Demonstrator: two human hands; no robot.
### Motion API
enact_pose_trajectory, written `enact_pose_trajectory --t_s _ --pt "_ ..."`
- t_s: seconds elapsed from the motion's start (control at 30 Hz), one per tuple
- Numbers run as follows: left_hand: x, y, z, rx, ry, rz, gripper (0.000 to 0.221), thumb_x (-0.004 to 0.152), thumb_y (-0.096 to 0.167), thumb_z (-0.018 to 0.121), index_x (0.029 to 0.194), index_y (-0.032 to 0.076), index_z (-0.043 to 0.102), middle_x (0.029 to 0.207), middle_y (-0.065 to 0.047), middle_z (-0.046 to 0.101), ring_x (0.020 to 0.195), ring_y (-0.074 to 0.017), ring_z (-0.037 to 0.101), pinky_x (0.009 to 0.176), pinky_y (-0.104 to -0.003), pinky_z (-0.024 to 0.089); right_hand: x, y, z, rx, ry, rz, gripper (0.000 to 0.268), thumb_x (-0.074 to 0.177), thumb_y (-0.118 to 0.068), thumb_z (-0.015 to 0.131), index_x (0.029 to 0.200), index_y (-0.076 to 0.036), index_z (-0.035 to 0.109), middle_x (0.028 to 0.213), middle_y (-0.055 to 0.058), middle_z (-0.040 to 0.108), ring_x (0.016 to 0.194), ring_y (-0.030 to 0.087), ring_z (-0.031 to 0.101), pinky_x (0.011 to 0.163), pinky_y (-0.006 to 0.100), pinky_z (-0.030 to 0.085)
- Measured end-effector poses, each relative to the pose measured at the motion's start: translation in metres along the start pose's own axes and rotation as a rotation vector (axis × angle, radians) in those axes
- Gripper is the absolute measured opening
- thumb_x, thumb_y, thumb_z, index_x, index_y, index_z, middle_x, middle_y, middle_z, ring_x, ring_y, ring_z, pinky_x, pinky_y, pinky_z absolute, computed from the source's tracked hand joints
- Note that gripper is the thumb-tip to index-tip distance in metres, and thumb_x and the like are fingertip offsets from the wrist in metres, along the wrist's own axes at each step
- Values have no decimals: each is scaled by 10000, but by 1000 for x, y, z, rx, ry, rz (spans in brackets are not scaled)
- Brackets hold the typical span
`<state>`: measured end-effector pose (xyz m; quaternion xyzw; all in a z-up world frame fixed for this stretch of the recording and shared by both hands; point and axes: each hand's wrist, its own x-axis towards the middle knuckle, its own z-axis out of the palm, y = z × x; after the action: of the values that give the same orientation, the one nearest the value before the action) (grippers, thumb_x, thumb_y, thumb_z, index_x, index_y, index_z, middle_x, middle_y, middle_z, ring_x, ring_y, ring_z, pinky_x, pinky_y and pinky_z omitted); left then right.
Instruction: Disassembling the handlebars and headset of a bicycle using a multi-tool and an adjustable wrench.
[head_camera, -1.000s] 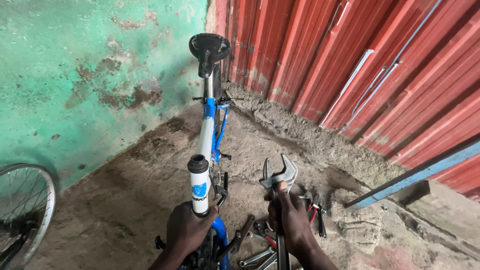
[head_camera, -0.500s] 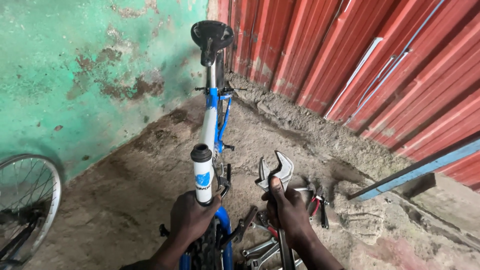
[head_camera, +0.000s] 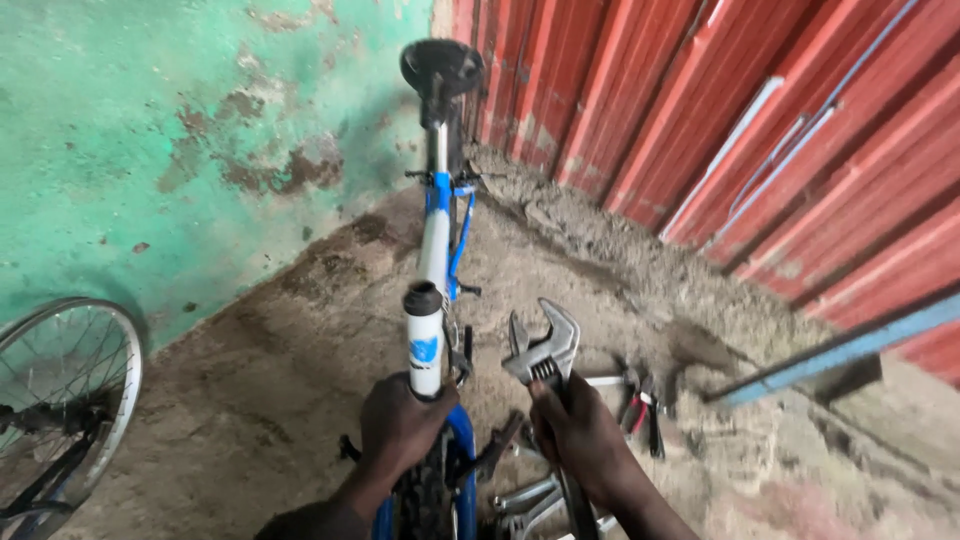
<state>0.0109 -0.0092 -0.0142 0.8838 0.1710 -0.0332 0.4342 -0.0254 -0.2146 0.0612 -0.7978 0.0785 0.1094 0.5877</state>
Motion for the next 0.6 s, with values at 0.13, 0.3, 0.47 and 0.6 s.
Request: enact_pose_trajectory --t_s 0.13,0.3,0.47,0.6 --pt "6 7 2 109 1 -58 445 733 627 741 843 201 808 841 -89 787 893 -315 767 698 -462 554 5 -22 -11 -18 -76 -28 169 998 -231 647 1047 -76 600 567 98 529 401 169 475 349 323 378" --pt "-2 13 6 63 -42 -23 383 772 561 693 776 188 782 816 -65 778 837 -285 762 690 -441 546 -21 -103 -16 -313 -278 165 324 1068 -360 541 930 -67 555 596 108 585 478 191 525 409 301 450" --pt "11 -9 41 86 197 257 441 770 572 690 700 142 757 717 -120 739 682 -362 716 599 -519 518 -11 -107 -18 -83 -338 199 355 1091 -245 526 862 27 522 603 180 523 396 225 441 343 325 354" --pt "3 -1 36 20 138 216 470 790 587 729 705 126 759 701 -106 744 624 -323 717 548 -493 501 -21 -121 -15 -150 -348 299 445 1085 -331 501 861 48 566 525 222 570 379 278 494 386 343 393"
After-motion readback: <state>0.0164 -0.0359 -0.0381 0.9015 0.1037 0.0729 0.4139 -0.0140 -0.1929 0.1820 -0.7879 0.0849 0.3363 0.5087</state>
